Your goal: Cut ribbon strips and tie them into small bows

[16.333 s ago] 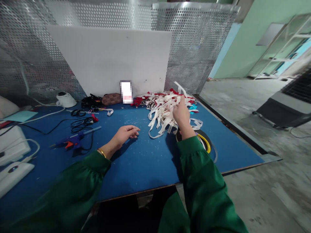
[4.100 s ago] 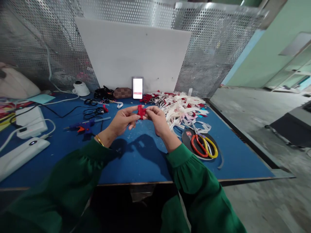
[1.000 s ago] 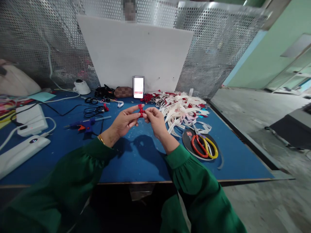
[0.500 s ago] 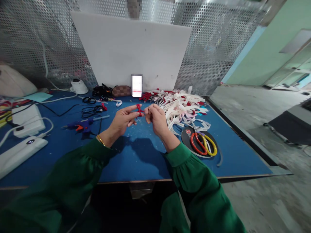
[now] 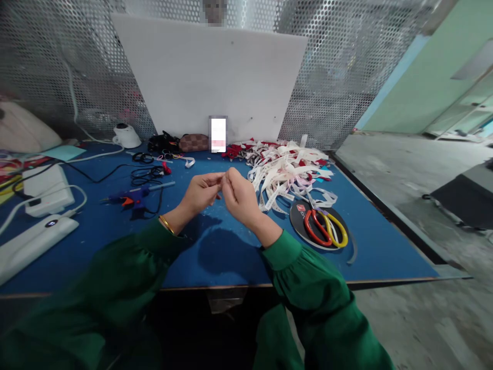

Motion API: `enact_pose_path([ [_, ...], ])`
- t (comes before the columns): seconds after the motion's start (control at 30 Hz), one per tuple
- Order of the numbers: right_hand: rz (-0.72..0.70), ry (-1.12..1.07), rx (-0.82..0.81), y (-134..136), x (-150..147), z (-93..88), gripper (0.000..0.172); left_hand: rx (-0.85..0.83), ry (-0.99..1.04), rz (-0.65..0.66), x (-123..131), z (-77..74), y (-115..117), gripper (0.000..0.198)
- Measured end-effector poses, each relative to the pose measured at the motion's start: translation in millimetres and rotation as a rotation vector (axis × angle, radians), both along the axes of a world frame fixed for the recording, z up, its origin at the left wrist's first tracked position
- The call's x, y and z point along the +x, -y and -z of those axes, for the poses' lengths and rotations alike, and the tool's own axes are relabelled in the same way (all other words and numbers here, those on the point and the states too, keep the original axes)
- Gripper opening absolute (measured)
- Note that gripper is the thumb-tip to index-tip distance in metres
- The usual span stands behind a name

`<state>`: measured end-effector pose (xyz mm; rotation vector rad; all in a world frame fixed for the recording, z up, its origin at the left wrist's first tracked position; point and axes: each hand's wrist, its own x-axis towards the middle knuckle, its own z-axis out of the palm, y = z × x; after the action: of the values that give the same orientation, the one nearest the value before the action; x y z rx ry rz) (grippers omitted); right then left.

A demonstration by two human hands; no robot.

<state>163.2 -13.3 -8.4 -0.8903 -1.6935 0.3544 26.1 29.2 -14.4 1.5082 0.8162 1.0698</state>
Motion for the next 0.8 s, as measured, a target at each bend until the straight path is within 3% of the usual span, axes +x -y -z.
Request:
enact_pose_path([
  [0.17, 0.1, -0.002, -0.076, -8.0, 12.2, -5.2, 0.024, -0.261, 0.091, 0.168, -5.9, -3.0, -5.7, 0.044],
  [0.27, 0.027, 0.038, -0.121, -11.8, 22.1, -8.4, 0.004, -0.371, 0.156, 0.194, -9.1, -8.8, -7.5, 0.054],
  [0.37, -0.051, 0.195, -0.135, -13.6, 25.1, -7.4, 0.027, -0.405, 0.181, 0.183, -11.0, -12.3, -8.5, 0.07],
  [0.53, 0.143, 0.394, -0.06, -13.9, 17.0, 1.6, 0.007, -0.423, 0.161, 0.188, -9.4, -10.0, -7.0, 0.08],
  [0.63, 0.174, 0.248, -0.085, -15.9, 14.4, 6.2, 0.012, -0.385, 0.126, 0.162, -5.2, -7.6, -2.5, 0.079],
  [0.8, 0.084, -0.351, -0.324, -22.4, 11.4, 8.0, 0.018, -0.228, 0.093, 0.025, 4.1, -5.6, 6.6, 0.062],
])
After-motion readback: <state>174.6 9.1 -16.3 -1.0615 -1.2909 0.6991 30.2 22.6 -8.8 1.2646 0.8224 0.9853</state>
